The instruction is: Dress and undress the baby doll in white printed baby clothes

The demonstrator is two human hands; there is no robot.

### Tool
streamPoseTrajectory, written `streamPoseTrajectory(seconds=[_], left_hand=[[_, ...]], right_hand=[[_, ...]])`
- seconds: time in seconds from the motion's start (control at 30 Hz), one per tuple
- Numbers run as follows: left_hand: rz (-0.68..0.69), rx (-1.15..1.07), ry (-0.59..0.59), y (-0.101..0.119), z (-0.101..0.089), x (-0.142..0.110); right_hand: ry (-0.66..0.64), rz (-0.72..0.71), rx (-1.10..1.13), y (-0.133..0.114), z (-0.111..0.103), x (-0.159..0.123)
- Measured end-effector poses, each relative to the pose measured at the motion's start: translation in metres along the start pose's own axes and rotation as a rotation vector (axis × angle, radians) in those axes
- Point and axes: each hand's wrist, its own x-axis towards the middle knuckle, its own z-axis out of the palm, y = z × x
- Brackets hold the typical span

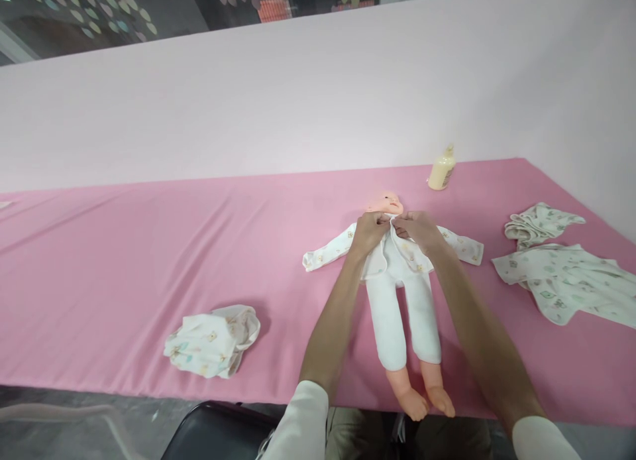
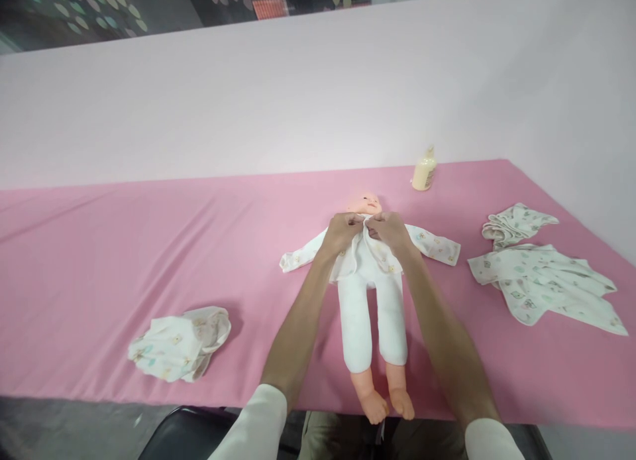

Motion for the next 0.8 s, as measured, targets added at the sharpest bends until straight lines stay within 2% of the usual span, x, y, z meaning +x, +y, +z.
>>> streamPoseTrajectory(seconds=[0.1,0.17,0.33,0.43,0.57,0.7,0.8], left_hand=[[-0.094,-0.136,-0.103,0.006,-0.007,-0.003],[-0.177,-0.213,-0.150,0.011,-0.012,-0.005],[-0.235,-0.216,-0.097,0.014,-0.016,-0.006],[-0.254,-0.165,-0.084,0.011,-0.014,-0.005],[-0.263,-0.127,-0.036,0.009,-0.011,-0.003],[-0.241,-0.098,-0.031,0.005,-0.009,0.000],[-0.242,-0.128,-0.032,0.002,-0.006,0.002]], right_hand=[[-0.033,-0.016,-0.039,0.001,0.000,-0.001],[-0.062,-0.068,-0.141,0.003,0.001,0.000],[-0.024,-0.422,-0.638,0.009,0.003,0.004],[-0.058,-0.521,-0.804,0.010,0.004,0.005],[-0.094,-0.550,-0.831,0.010,0.002,0.004],[-0.133,-0.513,-0.773,0.010,0.000,0.005],[-0.099,-0.515,-0.774,0.011,0.000,0.006]])
